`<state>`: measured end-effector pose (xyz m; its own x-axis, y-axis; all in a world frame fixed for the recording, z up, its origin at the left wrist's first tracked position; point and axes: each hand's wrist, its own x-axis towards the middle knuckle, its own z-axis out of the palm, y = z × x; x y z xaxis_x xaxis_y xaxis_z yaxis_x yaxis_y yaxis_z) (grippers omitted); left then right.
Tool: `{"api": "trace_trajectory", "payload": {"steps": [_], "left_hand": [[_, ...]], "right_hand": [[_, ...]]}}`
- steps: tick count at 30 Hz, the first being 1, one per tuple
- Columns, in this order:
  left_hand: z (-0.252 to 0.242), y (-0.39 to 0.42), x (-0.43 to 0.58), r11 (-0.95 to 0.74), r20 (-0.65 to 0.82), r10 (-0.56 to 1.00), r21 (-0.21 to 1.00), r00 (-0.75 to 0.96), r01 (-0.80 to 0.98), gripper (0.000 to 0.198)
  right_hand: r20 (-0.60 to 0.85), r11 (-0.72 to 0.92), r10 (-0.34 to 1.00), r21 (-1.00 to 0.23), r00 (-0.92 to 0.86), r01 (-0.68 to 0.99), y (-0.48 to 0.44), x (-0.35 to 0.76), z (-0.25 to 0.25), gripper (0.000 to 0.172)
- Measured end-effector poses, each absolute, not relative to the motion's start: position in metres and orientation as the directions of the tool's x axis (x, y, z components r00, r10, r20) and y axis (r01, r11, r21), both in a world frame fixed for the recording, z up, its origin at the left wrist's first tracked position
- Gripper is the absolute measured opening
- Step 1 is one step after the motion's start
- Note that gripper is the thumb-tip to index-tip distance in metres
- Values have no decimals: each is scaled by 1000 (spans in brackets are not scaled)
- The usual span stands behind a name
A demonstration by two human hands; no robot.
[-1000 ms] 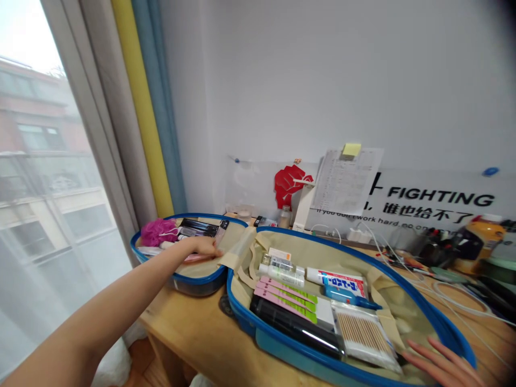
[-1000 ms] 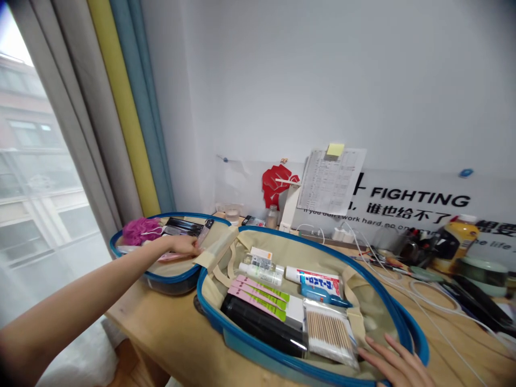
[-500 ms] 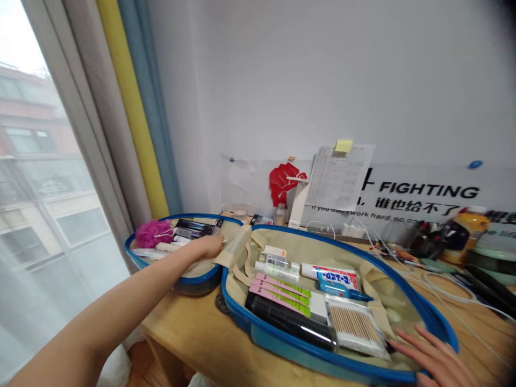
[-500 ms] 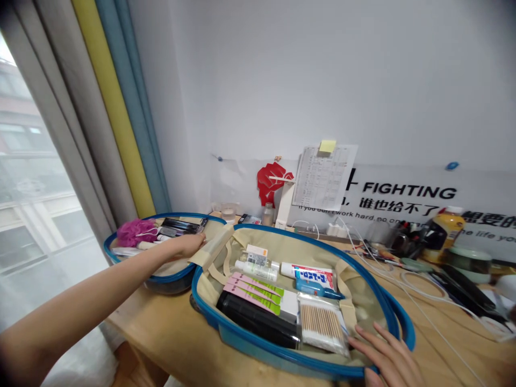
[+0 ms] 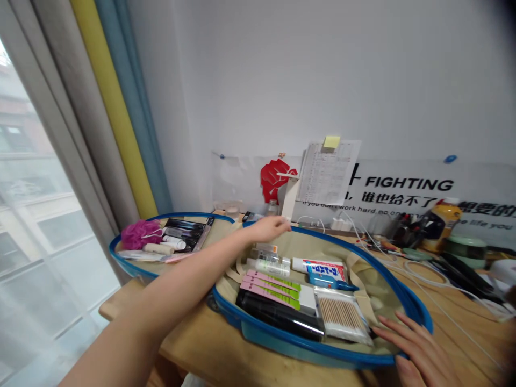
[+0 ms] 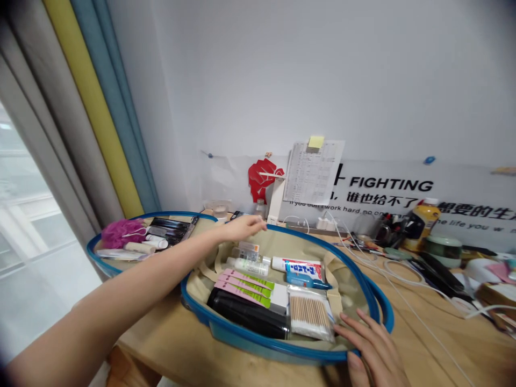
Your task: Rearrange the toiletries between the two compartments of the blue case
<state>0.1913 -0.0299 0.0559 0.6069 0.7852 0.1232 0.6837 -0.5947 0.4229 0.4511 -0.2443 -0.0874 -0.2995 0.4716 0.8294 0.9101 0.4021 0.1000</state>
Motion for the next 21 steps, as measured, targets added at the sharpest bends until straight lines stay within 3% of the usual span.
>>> {"api": "trace_trajectory", "payload": {"steps": [4,10,17,21], "left_hand": [[31,-38,225,-722,33,617,420,786,550,26],[-4,-43,233,-775,-65,594,218,802,592,26],[-17,-51,231,-851,-107,525,-88,845,518,24],[-17,-52,231,-873,-133,480,-165,867,459,23]], "right_hand": [[843,389,469,71,-264,918,-246,448,-83,25],[835,390,490,47,-250,920,-247,449,-83,25],[836,372,492,51,-244,927,-247,447,-85,25],[836,362,498,39,-229,931,-247,446,-84,25]]}}
